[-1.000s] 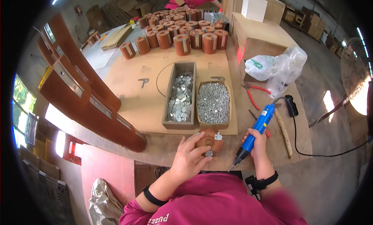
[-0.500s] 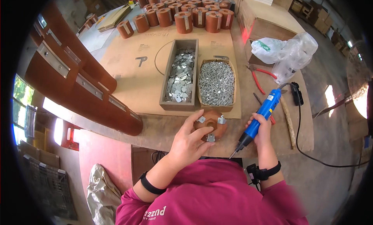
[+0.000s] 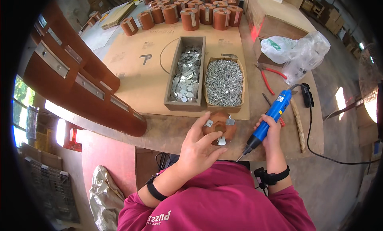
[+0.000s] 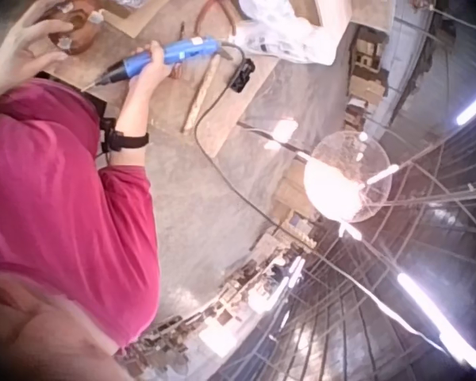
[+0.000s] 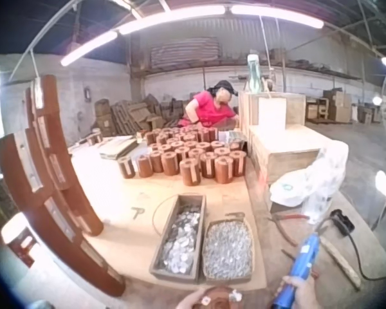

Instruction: The person is assembling small furniture components by attaching metal brackets and screws to cylindrical wooden pieces using an electric screwdriver.

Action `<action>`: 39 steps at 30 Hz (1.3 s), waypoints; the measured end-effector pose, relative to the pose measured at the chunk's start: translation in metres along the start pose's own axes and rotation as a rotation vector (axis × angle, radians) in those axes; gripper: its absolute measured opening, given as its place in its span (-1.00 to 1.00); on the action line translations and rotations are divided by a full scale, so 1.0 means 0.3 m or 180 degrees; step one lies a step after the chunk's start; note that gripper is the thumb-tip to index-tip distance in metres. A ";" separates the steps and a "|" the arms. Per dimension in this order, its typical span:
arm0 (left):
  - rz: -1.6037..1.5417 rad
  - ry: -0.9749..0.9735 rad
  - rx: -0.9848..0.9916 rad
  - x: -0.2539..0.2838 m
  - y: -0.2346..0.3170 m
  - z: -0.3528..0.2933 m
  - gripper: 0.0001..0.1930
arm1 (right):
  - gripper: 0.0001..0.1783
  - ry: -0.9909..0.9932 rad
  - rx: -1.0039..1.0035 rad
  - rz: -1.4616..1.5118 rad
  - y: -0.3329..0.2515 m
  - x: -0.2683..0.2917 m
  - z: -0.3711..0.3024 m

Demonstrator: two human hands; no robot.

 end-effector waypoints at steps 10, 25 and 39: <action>-0.0068 -0.0074 -0.0095 -0.020 -0.024 -0.018 -0.67 | -0.78 -0.0034 -0.0062 0.0050 0.010 0.011 0.006; -0.0026 -0.0151 -0.0314 -0.002 -0.032 -0.010 -0.56 | -0.77 0.0023 -0.0026 0.0053 -0.006 -0.001 -0.002; 0.0996 -0.1045 0.0236 -0.027 -0.163 0.395 -0.77 | -0.71 -0.0075 -0.0036 -0.0046 -0.004 -0.003 -0.010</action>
Point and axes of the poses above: each hand's wrist, its own z-axis towards the middle knuckle, its own x-axis out of the back of the hand, y = z × x, the point moved 3 cm from there along z, towards the middle knuckle, and after that the axes turned 6 degrees about x, right-handed, at the moved point
